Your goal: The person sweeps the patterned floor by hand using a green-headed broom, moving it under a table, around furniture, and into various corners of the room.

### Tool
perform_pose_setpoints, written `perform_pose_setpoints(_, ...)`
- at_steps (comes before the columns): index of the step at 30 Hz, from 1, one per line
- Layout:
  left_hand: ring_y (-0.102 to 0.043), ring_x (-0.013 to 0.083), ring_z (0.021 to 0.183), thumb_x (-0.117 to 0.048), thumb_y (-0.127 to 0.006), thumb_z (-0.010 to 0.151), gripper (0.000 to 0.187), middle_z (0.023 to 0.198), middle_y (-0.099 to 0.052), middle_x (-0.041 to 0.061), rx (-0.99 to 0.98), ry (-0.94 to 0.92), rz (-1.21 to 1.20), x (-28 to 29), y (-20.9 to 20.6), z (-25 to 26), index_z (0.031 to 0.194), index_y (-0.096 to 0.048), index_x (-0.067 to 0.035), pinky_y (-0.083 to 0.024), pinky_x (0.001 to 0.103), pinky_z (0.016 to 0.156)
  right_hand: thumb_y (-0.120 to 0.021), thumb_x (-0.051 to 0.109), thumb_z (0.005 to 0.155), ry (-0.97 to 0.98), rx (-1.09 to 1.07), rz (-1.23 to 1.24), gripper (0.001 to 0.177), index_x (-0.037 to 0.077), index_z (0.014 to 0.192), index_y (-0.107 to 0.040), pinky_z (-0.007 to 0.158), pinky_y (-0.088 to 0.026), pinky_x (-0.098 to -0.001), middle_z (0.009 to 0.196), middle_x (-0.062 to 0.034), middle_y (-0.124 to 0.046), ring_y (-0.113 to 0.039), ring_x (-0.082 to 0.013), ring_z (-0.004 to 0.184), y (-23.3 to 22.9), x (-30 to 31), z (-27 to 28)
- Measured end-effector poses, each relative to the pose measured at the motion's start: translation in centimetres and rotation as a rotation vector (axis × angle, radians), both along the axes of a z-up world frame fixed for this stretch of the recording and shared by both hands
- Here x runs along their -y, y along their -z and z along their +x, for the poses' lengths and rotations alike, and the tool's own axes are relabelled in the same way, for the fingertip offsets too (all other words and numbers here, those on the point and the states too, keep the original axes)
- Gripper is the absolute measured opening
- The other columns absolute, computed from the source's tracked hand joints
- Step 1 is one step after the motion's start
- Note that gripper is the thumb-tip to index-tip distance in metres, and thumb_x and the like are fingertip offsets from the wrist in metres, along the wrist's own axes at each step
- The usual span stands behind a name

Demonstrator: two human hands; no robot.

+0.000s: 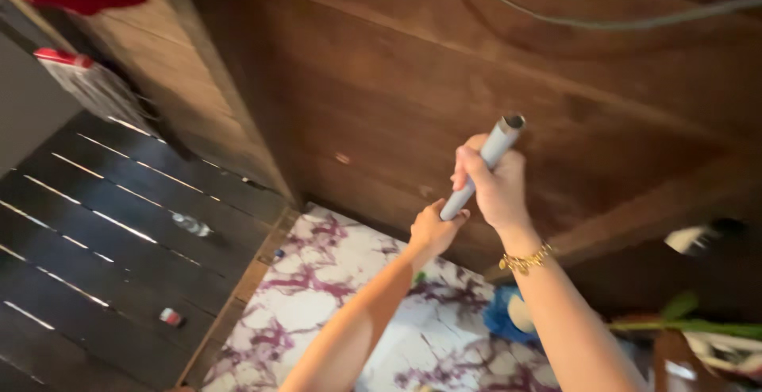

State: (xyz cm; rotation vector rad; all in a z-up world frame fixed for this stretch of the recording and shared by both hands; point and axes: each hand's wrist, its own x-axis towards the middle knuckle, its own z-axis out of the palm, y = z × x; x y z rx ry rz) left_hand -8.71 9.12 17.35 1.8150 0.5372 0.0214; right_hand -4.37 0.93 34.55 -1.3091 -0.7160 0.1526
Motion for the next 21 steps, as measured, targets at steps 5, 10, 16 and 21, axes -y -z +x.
perform_pose_setpoints(5,-0.071,0.031,0.1,-0.036,-0.075,0.081,0.03,0.096,-0.077,0.007,0.018,-0.225,0.048,-4.6,-1.7,-1.9,0.104,-0.065,-0.019,-0.049,0.045,0.09,-0.053,0.025,0.112,0.009,0.07,0.117,0.04,0.009,0.076,-0.045,0.061,-0.048,-0.0299,0.072,-0.0009,-0.049,-0.049,-0.0099,0.057,-1.9,-3.8,-1.4)
perform_pose_setpoints(10,-0.07,0.0316,0.104,-0.03,-0.073,0.081,0.025,0.096,-0.078,0.008,-0.029,-0.192,0.158,-10.4,0.5,-3.1,0.104,-0.069,-0.021,-0.049,0.046,0.089,-0.05,0.025,0.112,0.006,0.027,0.118,0.043,0.009,0.074,-0.041,0.061,-0.048,-0.0305,0.069,-0.0013,-0.048,-0.047,-0.01,0.056,0.9,-7.3,-2.8)
perform_pose_setpoints(16,-0.072,0.0322,0.1,-0.027,-0.074,0.079,0.024,0.093,-0.077,0.009,-0.089,-0.213,0.242,-15.7,4.0,-4.0,0.102,-0.071,-0.023,-0.052,0.045,0.091,-0.048,0.024,0.11,0.063,-0.059,0.082,0.042,0.008,0.072,-0.044,0.065,-0.051,-0.0326,0.068,-0.002,-0.048,-0.051,-0.0126,0.06,3.7,-10.6,-4.0)
perform_pose_setpoints(21,-0.07,0.0319,0.1,-0.027,-0.072,0.081,0.018,0.09,-0.078,0.007,-0.077,-0.269,0.248,-17.6,4.5,-5.5,0.098,-0.071,-0.02,-0.045,0.049,0.095,-0.049,0.024,0.108,0.028,-0.135,0.073,0.04,0.008,0.071,-0.043,0.07,-0.052,-0.0348,0.069,-0.0026,-0.048,-0.053,-0.0143,0.062,4.7,-12.1,-4.7)
